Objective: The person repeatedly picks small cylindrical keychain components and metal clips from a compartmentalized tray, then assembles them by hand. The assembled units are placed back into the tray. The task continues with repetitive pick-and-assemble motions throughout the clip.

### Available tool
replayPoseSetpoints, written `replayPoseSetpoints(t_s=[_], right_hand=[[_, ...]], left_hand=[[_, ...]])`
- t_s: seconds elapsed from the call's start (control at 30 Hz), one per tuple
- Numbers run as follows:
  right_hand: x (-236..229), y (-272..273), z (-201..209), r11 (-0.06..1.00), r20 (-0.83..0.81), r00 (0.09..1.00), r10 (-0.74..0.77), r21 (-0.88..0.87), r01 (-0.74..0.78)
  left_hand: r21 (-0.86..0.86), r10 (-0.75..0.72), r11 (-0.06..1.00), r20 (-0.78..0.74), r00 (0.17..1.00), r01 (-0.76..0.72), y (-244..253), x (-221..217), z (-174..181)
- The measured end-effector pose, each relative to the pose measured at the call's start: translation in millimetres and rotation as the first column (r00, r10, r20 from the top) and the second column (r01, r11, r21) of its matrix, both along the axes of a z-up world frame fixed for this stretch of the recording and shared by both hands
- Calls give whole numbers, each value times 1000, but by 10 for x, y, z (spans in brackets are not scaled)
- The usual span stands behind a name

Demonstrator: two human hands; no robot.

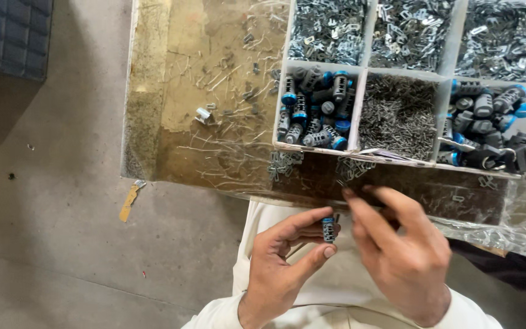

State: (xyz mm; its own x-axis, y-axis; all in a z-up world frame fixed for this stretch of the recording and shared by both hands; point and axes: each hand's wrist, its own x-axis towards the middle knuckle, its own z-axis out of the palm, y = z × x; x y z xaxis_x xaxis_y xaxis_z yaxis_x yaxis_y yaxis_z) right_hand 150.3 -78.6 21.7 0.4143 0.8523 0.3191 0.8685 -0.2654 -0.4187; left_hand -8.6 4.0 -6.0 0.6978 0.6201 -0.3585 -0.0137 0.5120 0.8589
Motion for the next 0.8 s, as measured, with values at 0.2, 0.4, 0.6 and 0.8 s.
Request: replayPoseSetpoints(t_s=[0.2,0.4,0.6,0.8], right_hand=[[-23,-32,-55,997,-71,996,-61,37,64],[-27,-149,-98,979,-298,948,-113,130,158],[-58,-282,-131,994,-585,811,8,95,58],[-98,-359,-52,961,-620,761,-188,43,273]], left_hand=[[-11,12,1000,19,1000,-12,18,0,-15],[22,53,998,19,998,-54,-7,14,-9],[9,86,996,41,995,-86,-66,58,-15],[43,-4,999,24,1000,3,-52,64,26]])
